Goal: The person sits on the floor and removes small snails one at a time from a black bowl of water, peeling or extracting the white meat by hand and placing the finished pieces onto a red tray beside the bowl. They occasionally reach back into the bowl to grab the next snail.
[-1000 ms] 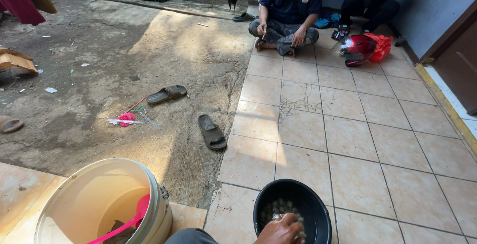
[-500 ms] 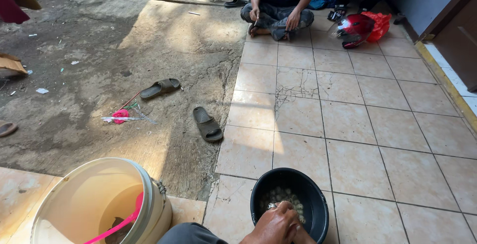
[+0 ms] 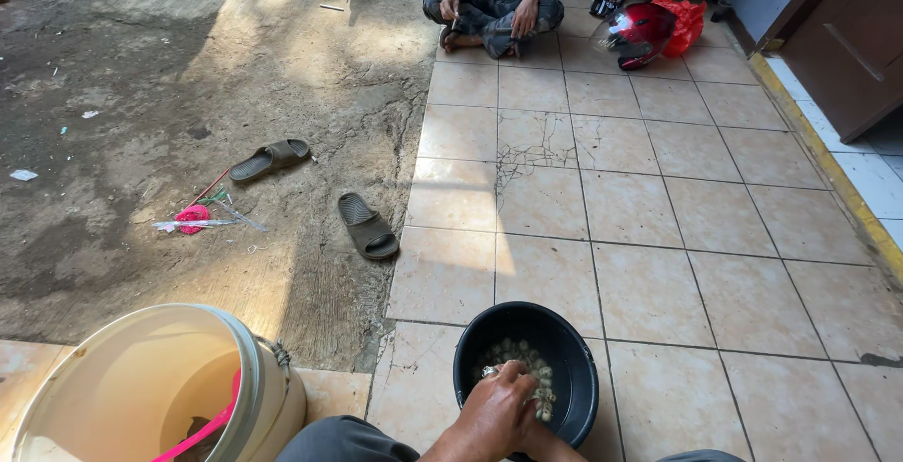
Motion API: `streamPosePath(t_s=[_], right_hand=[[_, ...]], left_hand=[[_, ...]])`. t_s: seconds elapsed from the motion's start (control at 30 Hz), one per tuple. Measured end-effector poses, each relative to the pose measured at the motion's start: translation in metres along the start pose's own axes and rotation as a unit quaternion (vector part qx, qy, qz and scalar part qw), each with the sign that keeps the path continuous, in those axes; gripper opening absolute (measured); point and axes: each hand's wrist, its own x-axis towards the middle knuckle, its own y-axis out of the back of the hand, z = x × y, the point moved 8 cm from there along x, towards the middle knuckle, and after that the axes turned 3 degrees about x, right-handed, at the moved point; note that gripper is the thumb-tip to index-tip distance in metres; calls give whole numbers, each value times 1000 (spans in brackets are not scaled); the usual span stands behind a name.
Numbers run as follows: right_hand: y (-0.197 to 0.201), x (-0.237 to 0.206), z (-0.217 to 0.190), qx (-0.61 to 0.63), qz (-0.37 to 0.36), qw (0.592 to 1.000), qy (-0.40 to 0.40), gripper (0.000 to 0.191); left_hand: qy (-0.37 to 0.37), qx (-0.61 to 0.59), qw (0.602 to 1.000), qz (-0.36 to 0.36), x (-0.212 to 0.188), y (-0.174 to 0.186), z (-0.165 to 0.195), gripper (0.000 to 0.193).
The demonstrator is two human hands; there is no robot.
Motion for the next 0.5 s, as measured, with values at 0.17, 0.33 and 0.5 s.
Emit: streamPosePath(t_s=[0.17,0.33,0.5], right_hand=[[16,2,14,68,-21,995,-75,45],[5,-13,-28,-128,79,979,137,59],[-9,-21,1,-51,27,998,-7,46]], left_hand=[[56,-1,998,-21,-1,13,-4,25],[76,12,997,-22,-5,14,-7,21],[76,-2,997,-20,-11,2,-7,23]])
